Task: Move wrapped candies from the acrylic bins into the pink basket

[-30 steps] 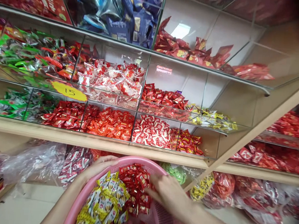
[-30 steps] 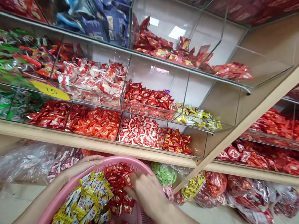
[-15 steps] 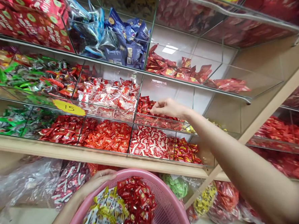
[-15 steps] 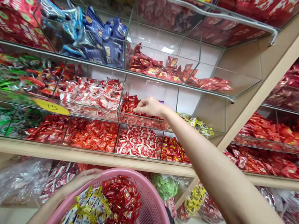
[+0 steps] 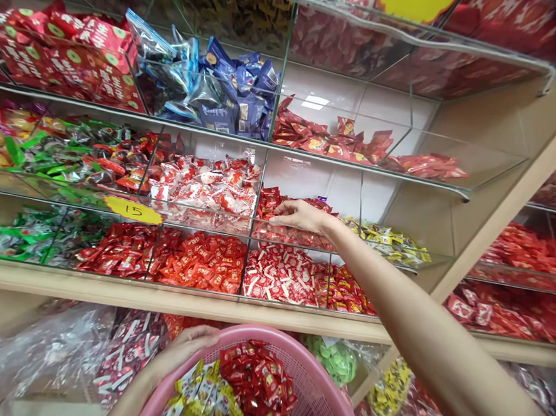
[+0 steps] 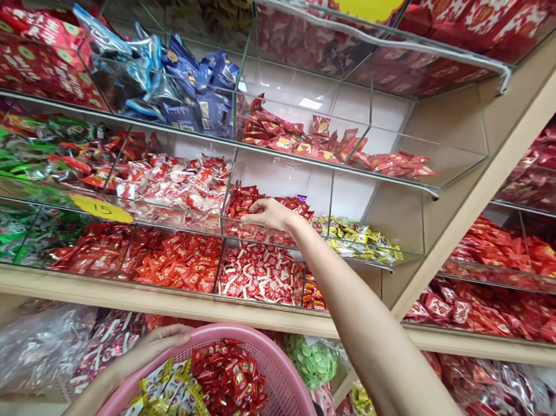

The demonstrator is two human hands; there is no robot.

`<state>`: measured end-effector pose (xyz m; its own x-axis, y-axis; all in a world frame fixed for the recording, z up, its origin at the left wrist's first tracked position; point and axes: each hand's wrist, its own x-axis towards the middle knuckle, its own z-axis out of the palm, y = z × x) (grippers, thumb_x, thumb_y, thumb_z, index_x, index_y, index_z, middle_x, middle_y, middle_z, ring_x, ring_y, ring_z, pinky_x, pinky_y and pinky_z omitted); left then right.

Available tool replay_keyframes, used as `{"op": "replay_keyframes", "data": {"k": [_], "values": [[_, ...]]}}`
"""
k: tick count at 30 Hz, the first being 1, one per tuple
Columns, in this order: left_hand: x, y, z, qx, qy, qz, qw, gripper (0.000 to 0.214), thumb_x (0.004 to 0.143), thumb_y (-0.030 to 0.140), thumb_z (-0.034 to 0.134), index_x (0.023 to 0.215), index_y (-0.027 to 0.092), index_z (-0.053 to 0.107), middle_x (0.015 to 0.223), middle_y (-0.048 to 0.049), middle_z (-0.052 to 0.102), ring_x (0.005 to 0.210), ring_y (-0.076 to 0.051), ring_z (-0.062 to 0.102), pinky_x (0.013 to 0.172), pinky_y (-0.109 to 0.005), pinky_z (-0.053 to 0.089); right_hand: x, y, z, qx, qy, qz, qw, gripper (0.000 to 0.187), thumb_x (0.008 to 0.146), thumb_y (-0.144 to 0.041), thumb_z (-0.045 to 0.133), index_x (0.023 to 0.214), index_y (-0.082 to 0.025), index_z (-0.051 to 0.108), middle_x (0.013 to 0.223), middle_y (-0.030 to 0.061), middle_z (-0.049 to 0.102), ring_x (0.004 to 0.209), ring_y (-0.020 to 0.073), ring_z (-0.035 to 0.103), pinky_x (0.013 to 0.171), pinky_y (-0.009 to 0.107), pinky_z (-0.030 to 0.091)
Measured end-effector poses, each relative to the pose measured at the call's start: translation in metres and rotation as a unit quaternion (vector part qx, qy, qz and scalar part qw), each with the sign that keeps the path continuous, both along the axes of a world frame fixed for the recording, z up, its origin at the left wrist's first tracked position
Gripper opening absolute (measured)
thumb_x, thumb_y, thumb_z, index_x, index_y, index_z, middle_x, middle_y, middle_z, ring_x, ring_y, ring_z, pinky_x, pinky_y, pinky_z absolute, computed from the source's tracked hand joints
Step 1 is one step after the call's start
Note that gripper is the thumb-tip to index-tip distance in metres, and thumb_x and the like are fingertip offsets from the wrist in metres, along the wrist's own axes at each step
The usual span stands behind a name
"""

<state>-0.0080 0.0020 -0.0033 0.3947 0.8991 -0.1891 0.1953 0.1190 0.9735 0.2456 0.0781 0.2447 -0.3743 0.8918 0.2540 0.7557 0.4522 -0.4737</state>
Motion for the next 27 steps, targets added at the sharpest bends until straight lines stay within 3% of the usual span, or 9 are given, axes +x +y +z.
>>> {"op": "replay_keyframes", "data": {"k": [4,10,15,19,22,27], "values": [[0.000,0.000,-0.002,-0.001,-0.009,0.002,1.000,0.027,0.063,0.043,0.061,0.082,0.025,0.065,0.092,-0.0004,0.065,0.097,-0.027,0.052,0.085,-0.031,0.035,0.002,0.003,-0.003,-0.011,0.044,0.008,0.999,0.035,0.065,-0.042,0.061,0.082,-0.011,0.060,0.074,0.0015,0.059,0.061,0.0078,0.047,0.059,0.022,0.038],[-0.003,0.001,-0.005,0.003,0.004,-0.011,1.000,0.028,0.065,0.045,0.059,0.085,0.026,0.064,0.092,0.0008,0.064,0.097,-0.025,0.054,0.086,-0.031,0.037,0.007,0.006,-0.007,0.038,0.090,-0.009,0.995,0.032,0.069,-0.041,0.056,0.071,-0.009,0.061,0.063,0.0000,0.056,0.056,0.0075,0.045,0.055,0.023,0.038],[-0.001,0.002,-0.003,0.007,0.034,-0.001,0.999,0.041,0.066,0.046,0.057,0.094,0.016,0.062,0.095,-0.0028,0.064,0.097,-0.024,0.054,0.087,-0.030,0.036,0.005,-0.002,-0.001,0.062,0.104,0.082,0.989,0.027,0.073,-0.034,0.055,0.090,-0.015,0.064,0.088,0.0044,0.063,0.075,0.0122,0.054,0.070,0.027,0.042],[0.001,0.004,-0.003,0.010,0.045,-0.002,0.999,0.042,0.067,0.046,0.057,0.095,0.015,0.062,0.096,-0.0030,0.064,0.097,-0.023,0.053,0.086,-0.028,0.035,0.002,-0.006,0.003,0.001,0.066,0.138,0.988,0.028,0.075,-0.039,0.054,0.094,-0.021,0.065,0.102,0.0025,0.062,0.090,0.0146,0.055,0.082,0.029,0.041],[0.000,0.005,-0.006,0.009,0.043,-0.006,0.999,0.041,0.067,0.046,0.057,0.094,0.015,0.062,0.095,-0.0025,0.064,0.096,-0.022,0.053,0.085,-0.028,0.035,0.000,-0.005,0.002,-0.027,0.052,0.121,0.991,0.029,0.074,-0.040,0.055,0.094,-0.022,0.065,0.100,0.0014,0.063,0.088,0.0150,0.055,0.082,0.030,0.041],[-0.001,0.004,-0.007,0.013,0.048,-0.005,0.999,0.042,0.068,0.046,0.056,0.095,0.015,0.061,0.095,-0.0023,0.064,0.096,-0.023,0.053,0.085,-0.028,0.035,0.001,-0.002,-0.001,-0.010,0.073,0.087,0.993,0.020,0.074,-0.028,0.053,0.086,-0.017,0.065,0.093,0.0018,0.063,0.082,0.0136,0.055,0.075,0.027,0.041]]}}
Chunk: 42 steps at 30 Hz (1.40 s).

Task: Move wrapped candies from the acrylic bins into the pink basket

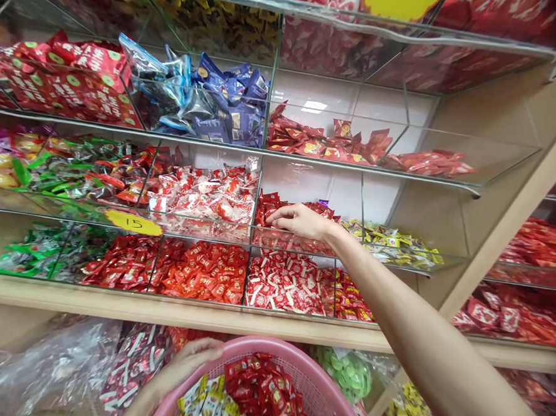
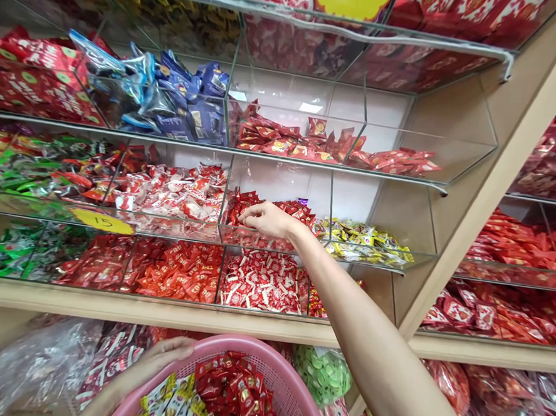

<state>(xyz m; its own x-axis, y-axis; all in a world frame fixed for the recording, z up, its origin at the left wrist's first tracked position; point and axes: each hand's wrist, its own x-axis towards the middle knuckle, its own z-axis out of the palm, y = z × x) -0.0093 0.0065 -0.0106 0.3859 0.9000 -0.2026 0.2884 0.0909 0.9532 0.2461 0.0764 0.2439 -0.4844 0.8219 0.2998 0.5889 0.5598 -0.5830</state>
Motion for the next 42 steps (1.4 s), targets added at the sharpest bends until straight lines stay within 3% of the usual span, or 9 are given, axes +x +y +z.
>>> {"op": "replay_keyframes", "data": {"k": [5,8,11,15,23,28,35,38,42], "values": [[-0.002,0.001,-0.005,0.011,-0.031,-0.005,0.999,0.037,0.069,0.042,0.057,0.094,0.015,0.061,0.095,-0.0022,0.063,0.096,-0.022,0.053,0.084,-0.028,0.036,0.004,-0.003,0.001,-0.001,-0.010,0.006,1.000,0.033,0.073,-0.048,0.051,0.069,-0.016,0.060,0.076,0.0014,0.060,0.070,0.0135,0.051,0.065,0.028,0.040],[-0.003,0.004,-0.010,0.013,-0.031,0.000,0.999,0.036,0.069,0.042,0.057,0.092,0.015,0.062,0.094,-0.0020,0.064,0.095,-0.022,0.053,0.084,-0.027,0.036,0.004,-0.005,0.003,-0.009,0.005,0.016,1.000,0.034,0.072,-0.051,0.053,0.078,-0.018,0.061,0.081,0.0019,0.061,0.073,0.0135,0.052,0.068,0.029,0.040],[-0.004,0.004,-0.011,0.011,-0.032,0.000,0.999,0.036,0.069,0.041,0.057,0.093,0.015,0.062,0.094,-0.0026,0.064,0.094,-0.022,0.054,0.083,-0.028,0.037,0.004,-0.008,0.006,-0.032,0.002,0.042,0.999,0.034,0.072,-0.045,0.056,0.098,-0.023,0.060,0.100,0.0019,0.061,0.087,0.0150,0.054,0.078,0.030,0.040],[-0.003,0.002,-0.009,0.013,-0.040,-0.001,0.999,0.035,0.069,0.039,0.057,0.093,0.014,0.062,0.095,-0.0041,0.064,0.095,-0.023,0.053,0.084,-0.028,0.037,0.002,-0.010,0.007,-0.042,-0.012,0.027,0.999,0.027,0.075,-0.035,0.054,0.098,-0.025,0.063,0.109,0.0000,0.060,0.096,0.0158,0.053,0.087,0.031,0.038],[-0.004,-0.001,-0.005,0.012,-0.052,-0.006,0.999,0.034,0.069,0.040,0.057,0.091,0.015,0.062,0.094,-0.0048,0.064,0.093,-0.023,0.055,0.083,-0.028,0.037,0.000,-0.001,-0.001,-0.043,0.029,-0.030,0.998,0.033,0.077,-0.015,0.043,0.107,-0.015,0.058,0.096,0.0052,0.065,0.082,0.0136,0.057,0.072,0.028,0.046],[-0.005,0.001,-0.009,0.015,-0.038,-0.007,0.999,0.036,0.069,0.043,0.057,0.092,0.016,0.063,0.093,-0.0033,0.064,0.093,-0.023,0.055,0.082,-0.028,0.038,0.001,-0.005,0.003,-0.045,0.011,0.009,0.999,0.026,0.072,-0.023,0.051,0.093,-0.018,0.065,0.095,0.0024,0.064,0.081,0.0125,0.056,0.071,0.024,0.044],[-0.006,0.002,-0.011,0.025,-0.038,-0.005,0.999,0.035,0.068,0.043,0.057,0.090,0.017,0.064,0.091,-0.0019,0.065,0.093,-0.022,0.054,0.082,-0.027,0.037,-0.002,-0.009,0.001,0.010,-0.054,-0.017,0.998,0.028,0.071,-0.036,0.044,0.053,-0.015,0.053,0.057,-0.0027,0.049,0.050,0.0080,0.039,0.050,0.023,0.033],[-0.006,0.003,-0.014,0.023,-0.041,0.000,0.999,0.033,0.068,0.044,0.058,0.088,0.018,0.065,0.090,-0.0018,0.065,0.092,-0.023,0.055,0.082,-0.028,0.037,-0.002,-0.009,0.001,0.047,-0.078,-0.009,0.996,0.033,0.072,-0.039,0.044,0.049,-0.016,0.047,0.056,-0.0026,0.045,0.051,0.0083,0.036,0.050,0.023,0.031],[-0.007,0.005,-0.017,0.025,-0.063,-0.004,0.998,0.029,0.066,0.043,0.059,0.082,0.019,0.065,0.088,-0.0015,0.065,0.090,-0.023,0.055,0.080,-0.029,0.038,0.001,-0.015,0.010,0.031,-0.124,0.007,0.992,0.041,0.075,-0.049,0.042,0.053,-0.016,0.049,0.050,-0.0038,0.038,0.047,0.0077,0.030,0.046,0.023,0.027]]}}
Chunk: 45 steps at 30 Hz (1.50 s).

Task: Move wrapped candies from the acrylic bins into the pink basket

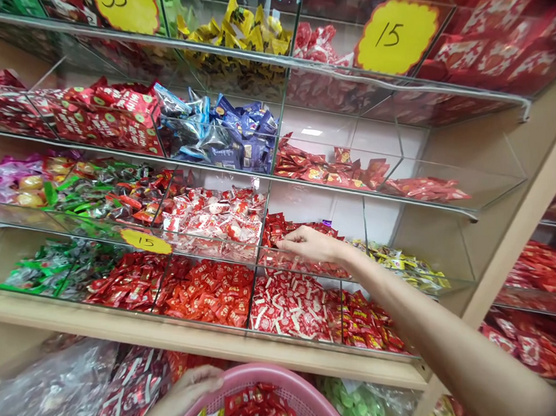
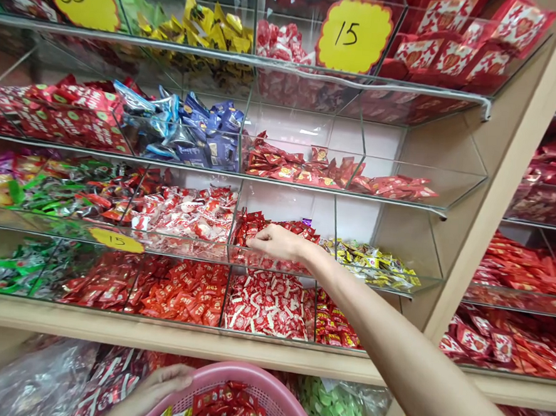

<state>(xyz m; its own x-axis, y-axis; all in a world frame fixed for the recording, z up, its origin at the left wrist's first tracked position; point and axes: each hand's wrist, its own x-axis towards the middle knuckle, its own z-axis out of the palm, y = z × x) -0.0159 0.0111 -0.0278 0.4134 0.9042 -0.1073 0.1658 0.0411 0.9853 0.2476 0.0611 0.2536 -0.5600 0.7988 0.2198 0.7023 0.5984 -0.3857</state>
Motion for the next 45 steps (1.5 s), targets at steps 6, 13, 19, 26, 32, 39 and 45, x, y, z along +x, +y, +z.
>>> {"op": "replay_keyframes", "data": {"k": [6,13,19,26,32,39,45], "values": [[0.002,-0.002,0.005,-0.001,-0.007,0.010,1.000,0.030,0.064,0.042,0.062,0.082,0.019,0.066,0.086,-0.0027,0.065,0.092,-0.025,0.055,0.082,-0.030,0.038,0.011,-0.009,0.011,-0.086,0.002,0.018,0.996,0.049,0.073,-0.061,0.043,0.077,-0.017,0.064,0.065,-0.0001,0.054,0.053,0.0089,0.039,0.052,0.023,0.032],[0.001,-0.001,0.003,0.002,-0.006,0.007,1.000,0.029,0.065,0.042,0.061,0.083,0.021,0.067,0.089,-0.0031,0.066,0.092,-0.026,0.055,0.083,-0.031,0.038,0.009,-0.002,-0.001,-0.058,0.073,-0.002,0.996,0.050,0.071,-0.064,0.043,0.063,-0.016,0.052,0.054,-0.0046,0.043,0.045,0.0059,0.030,0.045,0.022,0.026],[0.001,0.002,-0.002,0.005,-0.010,0.005,1.000,0.029,0.065,0.042,0.061,0.083,0.021,0.067,0.089,-0.0025,0.066,0.092,-0.025,0.055,0.083,-0.031,0.038,0.002,0.011,0.007,0.017,0.181,-0.056,0.982,0.047,0.073,-0.062,0.043,0.059,-0.017,0.041,0.050,-0.0058,0.037,0.044,0.0057,0.035,0.045,0.020,0.028],[0.001,-0.001,0.003,0.003,-0.004,0.007,1.000,0.031,0.064,0.044,0.060,0.083,0.020,0.066,0.087,-0.0016,0.065,0.093,-0.025,0.054,0.083,-0.030,0.038,0.029,0.004,0.012,-0.043,0.117,-0.072,0.990,0.045,0.063,-0.060,0.056,0.065,-0.016,0.048,0.052,-0.0051,0.042,0.046,0.0061,0.038,0.043,0.020,0.031],[0.003,0.002,0.001,0.012,0.030,0.011,0.999,0.034,0.063,0.048,0.059,0.084,0.021,0.066,0.088,-0.0011,0.066,0.092,-0.025,0.054,0.082,-0.029,0.038,0.035,-0.004,0.003,-0.020,0.051,-0.031,0.998,0.041,0.068,-0.057,0.050,0.061,-0.017,0.044,0.052,-0.0071,0.034,0.047,0.0053,0.028,0.045,0.021,0.024],[-0.002,0.006,-0.005,0.011,0.036,-0.002,0.999,0.031,0.066,0.048,0.057,0.086,0.026,0.066,0.089,0.0012,0.065,0.096,-0.025,0.054,0.086,-0.030,0.037,0.030,-0.017,0.012,-0.055,0.013,-0.043,0.997,0.039,0.069,-0.055,0.050,0.060,-0.017,0.048,0.047,-0.0075,0.035,0.043,0.0052,0.029,0.044,0.022,0.023],[0.001,0.001,0.002,0.006,0.039,0.000,0.999,0.033,0.065,0.049,0.058,0.085,0.024,0.066,0.090,0.0002,0.065,0.096,-0.025,0.054,0.085,-0.030,0.037,0.031,-0.015,0.016,-0.116,0.008,-0.070,0.991,0.040,0.064,-0.056,0.056,0.058,-0.016,0.053,0.044,-0.0060,0.041,0.041,0.0057,0.032,0.043,0.023,0.025]]}}
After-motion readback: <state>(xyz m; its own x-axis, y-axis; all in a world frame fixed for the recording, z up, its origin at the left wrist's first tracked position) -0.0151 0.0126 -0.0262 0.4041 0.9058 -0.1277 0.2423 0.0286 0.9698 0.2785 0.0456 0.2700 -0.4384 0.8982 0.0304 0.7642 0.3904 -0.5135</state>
